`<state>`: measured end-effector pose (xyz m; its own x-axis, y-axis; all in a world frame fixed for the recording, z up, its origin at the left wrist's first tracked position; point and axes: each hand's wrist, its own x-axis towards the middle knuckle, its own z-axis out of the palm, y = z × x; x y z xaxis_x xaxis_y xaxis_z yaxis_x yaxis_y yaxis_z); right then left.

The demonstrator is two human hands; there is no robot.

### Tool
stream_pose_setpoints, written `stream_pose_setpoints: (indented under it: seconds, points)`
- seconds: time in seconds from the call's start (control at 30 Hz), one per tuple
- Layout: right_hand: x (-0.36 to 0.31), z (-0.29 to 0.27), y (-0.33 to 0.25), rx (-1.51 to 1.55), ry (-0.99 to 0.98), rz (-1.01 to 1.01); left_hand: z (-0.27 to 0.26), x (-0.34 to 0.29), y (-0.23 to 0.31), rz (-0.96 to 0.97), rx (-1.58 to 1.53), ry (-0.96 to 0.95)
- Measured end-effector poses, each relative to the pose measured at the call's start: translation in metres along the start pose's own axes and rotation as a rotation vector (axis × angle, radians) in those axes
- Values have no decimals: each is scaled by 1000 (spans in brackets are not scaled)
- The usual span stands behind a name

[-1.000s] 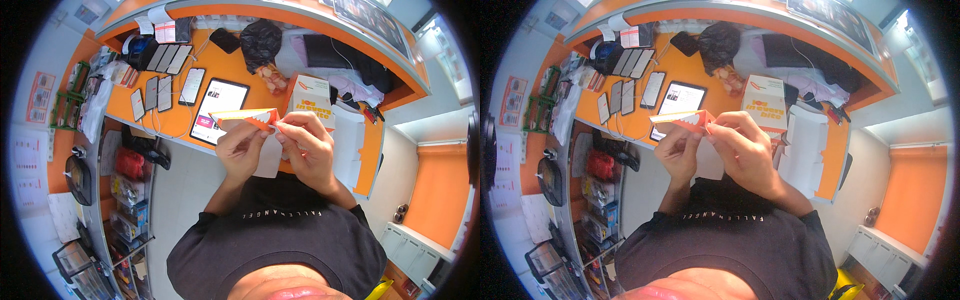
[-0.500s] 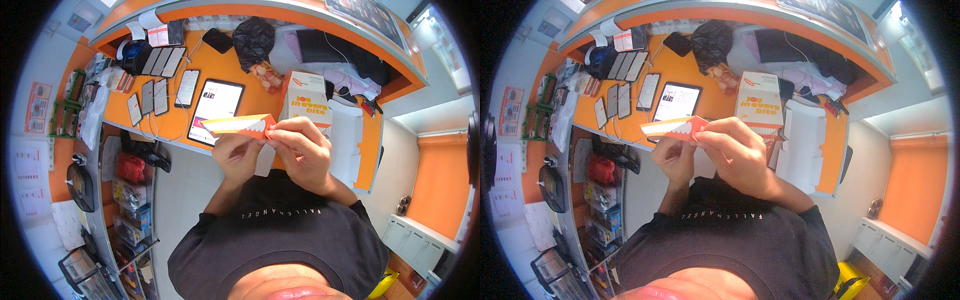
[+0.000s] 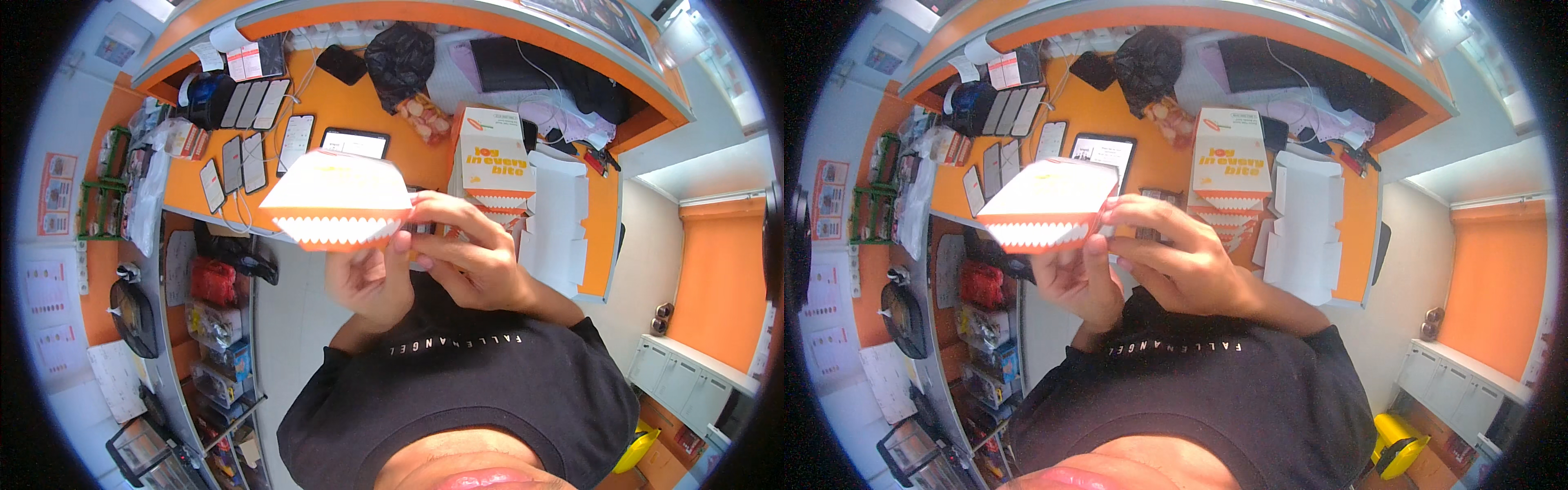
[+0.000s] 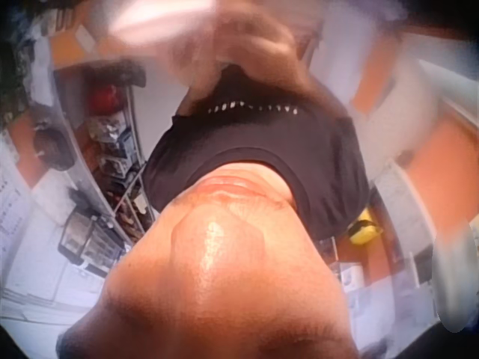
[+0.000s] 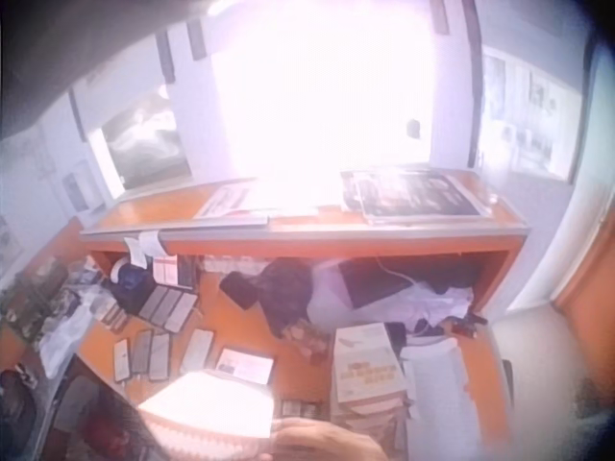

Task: The person folds flat cardboard pieces into small rectangular boxes at a counter. They fold the sides, tuck flaps, and seal the boxes, then place the finished boxes on the counter.

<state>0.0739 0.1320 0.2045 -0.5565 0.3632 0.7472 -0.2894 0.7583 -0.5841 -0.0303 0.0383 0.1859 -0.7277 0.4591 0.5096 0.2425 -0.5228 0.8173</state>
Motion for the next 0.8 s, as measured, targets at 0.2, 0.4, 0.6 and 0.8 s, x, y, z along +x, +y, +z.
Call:
stream_pose_setpoints:
  seconds: [0.2,0.4,0.6,0.8]
  points:
    - [-12,-11,1,1195,238,677,4,-5,-19,334,137,-232]
    - [-4,-38,-1,1079,370,820,13,-14,-23,7,42,-499]
    - [-8,-49,8,494,499,554,-1,0,-19,-675,-525,-477]
    - [-10,-40,12,277,506,427,5,10,-23,-713,-396,-388]
